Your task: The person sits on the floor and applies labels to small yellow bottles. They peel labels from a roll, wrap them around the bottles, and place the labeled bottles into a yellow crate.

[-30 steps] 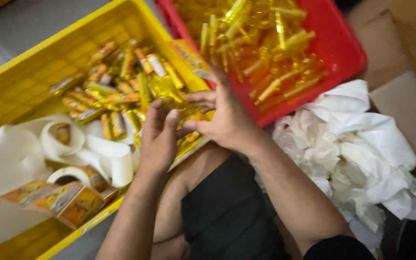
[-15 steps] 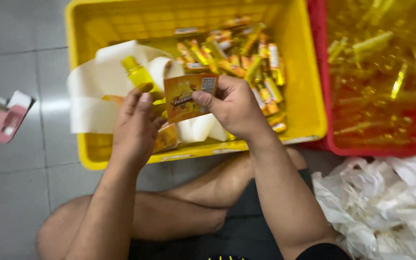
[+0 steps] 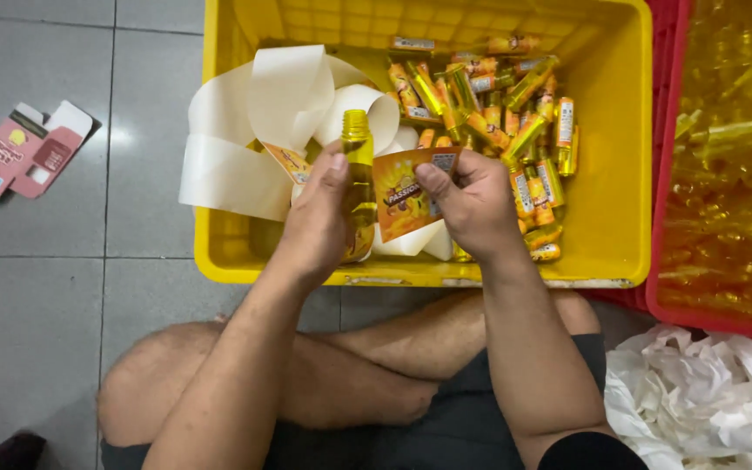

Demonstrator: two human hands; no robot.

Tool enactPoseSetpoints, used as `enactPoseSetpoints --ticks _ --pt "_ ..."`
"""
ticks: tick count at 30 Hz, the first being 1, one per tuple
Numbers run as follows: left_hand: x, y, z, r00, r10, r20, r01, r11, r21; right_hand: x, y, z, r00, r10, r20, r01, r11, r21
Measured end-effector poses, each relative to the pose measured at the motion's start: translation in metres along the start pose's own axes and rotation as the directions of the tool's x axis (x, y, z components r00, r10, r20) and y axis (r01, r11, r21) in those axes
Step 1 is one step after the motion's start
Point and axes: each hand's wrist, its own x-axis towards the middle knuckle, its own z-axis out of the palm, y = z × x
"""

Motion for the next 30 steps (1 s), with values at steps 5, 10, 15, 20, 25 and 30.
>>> enactPoseSetpoints --ticks 5,10,15,20,25,30 --pt "-0.011 0.022 0.026 0.999 -0.006 0.041 0.004 0.999 0.033 -0.003 0.01 0.007 0.999 0.001 -0.033 -0.001 1.0 0.014" --pt "-0.01 0.01 0.026 0.995 0.066 0.079 -0.06 0.996 -0.07 -0.005 0.009 0.012 0.998 -0.021 -0.054 0.023 0.999 0.034" --pt "-0.016 0.015 0.032 0.988 0.085 0.126 -0.075 0.994 -0.082 -0.007 0.012 0.01 0.996 -0.048 -0.076 0.047 0.999 -0.012" --pt "-0.024 0.039 0.058 0.981 0.126 0.15 -0.105 0.984 -0.143 -0.007 0.005 0.011 0.994 -0.067 -0.092 0.066 0.998 -0.007" --pt "-0.028 0.044 0.062 0.977 0.131 0.166 -0.105 0.982 -0.156 -0.009 0.003 0.011 0.993 -0.071 -0.095 0.071 0.997 0.0" --pt "-0.033 0.053 0.072 0.979 0.121 0.163 -0.093 0.981 -0.171 -0.011 0.002 0.013 0.994 -0.059 -0.092 0.06 0.998 0.004"
